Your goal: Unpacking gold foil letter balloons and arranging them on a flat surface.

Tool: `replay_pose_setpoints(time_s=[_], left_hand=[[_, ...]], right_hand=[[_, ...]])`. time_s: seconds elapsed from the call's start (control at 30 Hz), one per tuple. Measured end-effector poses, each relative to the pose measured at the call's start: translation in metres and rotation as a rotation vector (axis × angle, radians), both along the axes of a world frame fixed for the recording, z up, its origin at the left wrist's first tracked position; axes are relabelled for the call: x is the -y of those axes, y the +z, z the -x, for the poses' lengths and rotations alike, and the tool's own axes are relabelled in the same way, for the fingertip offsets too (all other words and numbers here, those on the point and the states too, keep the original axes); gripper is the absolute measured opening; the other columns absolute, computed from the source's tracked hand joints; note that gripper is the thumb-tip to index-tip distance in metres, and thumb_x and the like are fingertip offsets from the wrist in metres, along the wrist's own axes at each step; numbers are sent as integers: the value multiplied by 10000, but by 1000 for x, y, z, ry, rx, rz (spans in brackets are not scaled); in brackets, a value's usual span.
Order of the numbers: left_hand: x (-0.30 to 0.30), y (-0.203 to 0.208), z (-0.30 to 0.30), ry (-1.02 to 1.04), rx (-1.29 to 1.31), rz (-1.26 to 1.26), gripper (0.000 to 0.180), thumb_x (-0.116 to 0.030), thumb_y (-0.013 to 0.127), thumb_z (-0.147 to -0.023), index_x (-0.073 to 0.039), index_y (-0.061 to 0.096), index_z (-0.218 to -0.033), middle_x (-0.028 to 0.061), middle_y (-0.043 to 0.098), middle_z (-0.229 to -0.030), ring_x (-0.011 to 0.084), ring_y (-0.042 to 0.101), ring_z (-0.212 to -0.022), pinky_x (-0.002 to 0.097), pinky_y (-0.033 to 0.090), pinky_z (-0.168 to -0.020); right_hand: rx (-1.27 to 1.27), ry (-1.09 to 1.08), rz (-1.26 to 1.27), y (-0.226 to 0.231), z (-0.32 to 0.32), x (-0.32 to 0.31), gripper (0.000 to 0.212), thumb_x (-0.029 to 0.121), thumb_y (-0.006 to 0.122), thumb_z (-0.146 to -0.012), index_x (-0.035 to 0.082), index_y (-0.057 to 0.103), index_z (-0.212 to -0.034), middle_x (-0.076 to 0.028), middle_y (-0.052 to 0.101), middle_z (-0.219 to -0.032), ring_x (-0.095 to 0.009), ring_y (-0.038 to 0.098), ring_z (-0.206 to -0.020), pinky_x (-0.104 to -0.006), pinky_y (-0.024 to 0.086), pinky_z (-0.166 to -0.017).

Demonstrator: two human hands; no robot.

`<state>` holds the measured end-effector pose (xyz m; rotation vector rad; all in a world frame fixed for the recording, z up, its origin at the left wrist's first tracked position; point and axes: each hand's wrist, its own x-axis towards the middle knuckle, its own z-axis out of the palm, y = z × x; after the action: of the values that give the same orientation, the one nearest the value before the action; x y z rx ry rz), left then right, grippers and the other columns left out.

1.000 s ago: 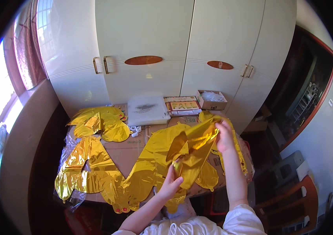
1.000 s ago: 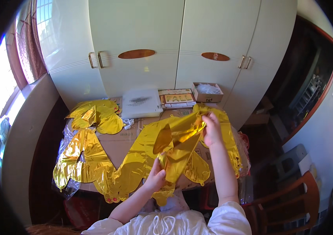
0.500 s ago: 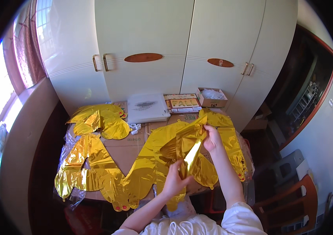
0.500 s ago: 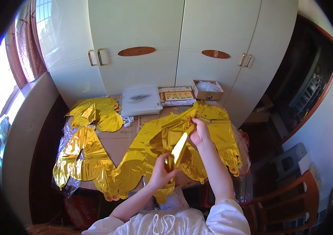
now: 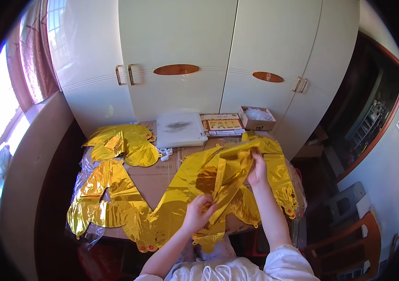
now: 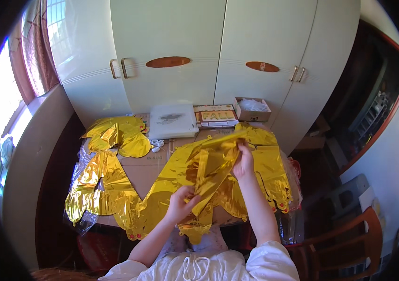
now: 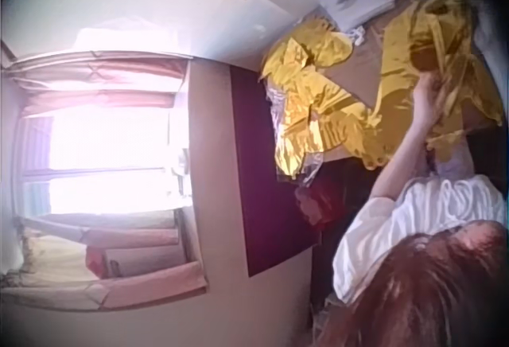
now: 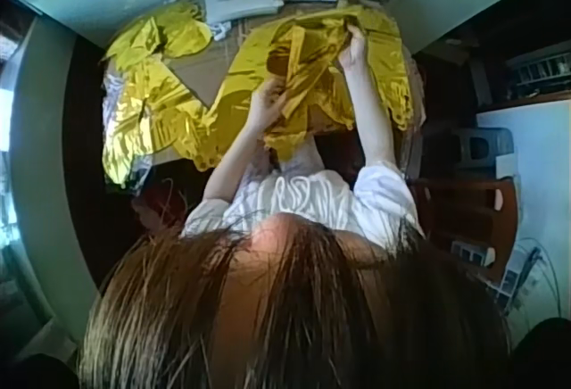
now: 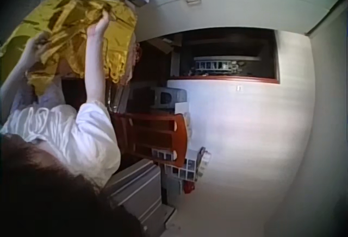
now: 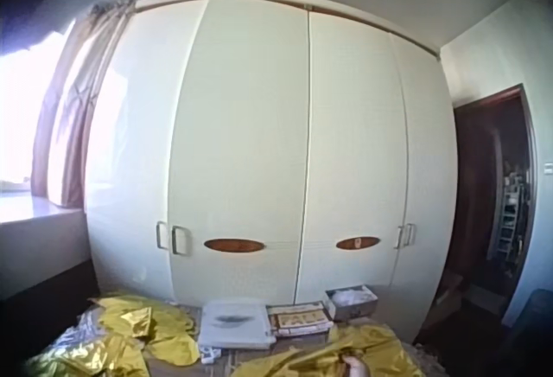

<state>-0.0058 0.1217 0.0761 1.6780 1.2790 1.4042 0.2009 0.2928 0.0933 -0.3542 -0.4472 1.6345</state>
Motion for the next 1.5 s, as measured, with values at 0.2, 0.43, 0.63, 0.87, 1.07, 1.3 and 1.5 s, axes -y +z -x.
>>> replay_pose_setpoints(time_s=[0.2,0.43,0.63,0.87,1.07,1.3,1.5], left_hand=[[37,5,-4,1,-108,357,196,-118,682,-833,-11,583,-965,132,637,-765,247,644,-631,310,501,-565],[49,-30,-14,-23,122,345,291,-119,630,-867,-4,553,-1123,82,589,-624,127,562,-537,271,437,-504],[53,-39,6,-126,151,519,215,-92,574,-914,3,639,-1096,-2,598,-724,25,475,-605,201,391,-528],[67,-32,4,-120,133,446,184,-91,553,-924,20,666,-1019,86,684,-852,89,589,-732,233,465,-652],[85,-55,16,-109,247,448,255,-58,550,-923,-3,580,-1170,32,616,-805,74,572,-709,217,457,-631],[105,-50,12,-107,294,501,669,-30,651,-843,-35,306,-1417,3,535,-738,64,524,-613,218,441,-566],[121,-30,15,-142,3,497,744,-62,686,-818,-31,281,-1442,25,599,-779,76,563,-638,228,465,-587]], right_hand=[[341,272,359,-82,-52,-11,322,204,500,-936,95,470,-1238,-99,579,-1193,-249,618,-1003,-392,521,-853],[1201,-74,129,-99,-39,-48,573,75,628,-839,65,368,-1349,-139,602,-1068,-226,625,-900,-341,513,-756],[1699,50,-81,-81,-21,-43,433,131,625,-822,101,530,-1244,-168,632,-1067,-273,640,-900,-367,494,-776],[1854,11,-195,-64,-18,-15,218,150,624,-835,66,664,-1033,-156,680,-990,-288,653,-902,-373,499,-787],[1846,-59,-262,-65,-22,-14,219,166,639,-846,68,656,-1041,-159,678,-996,-303,651,-912,-380,500,-795],[1867,-23,-295,-56,-14,0,188,150,625,-856,60,647,-1020,-157,680,-947,-303,656,-854,-387,504,-756],[1765,14,-99,-50,-12,11,165,111,605,-865,44,647,-1009,-85,644,-716,-165,621,-608,-319,480,-579]])
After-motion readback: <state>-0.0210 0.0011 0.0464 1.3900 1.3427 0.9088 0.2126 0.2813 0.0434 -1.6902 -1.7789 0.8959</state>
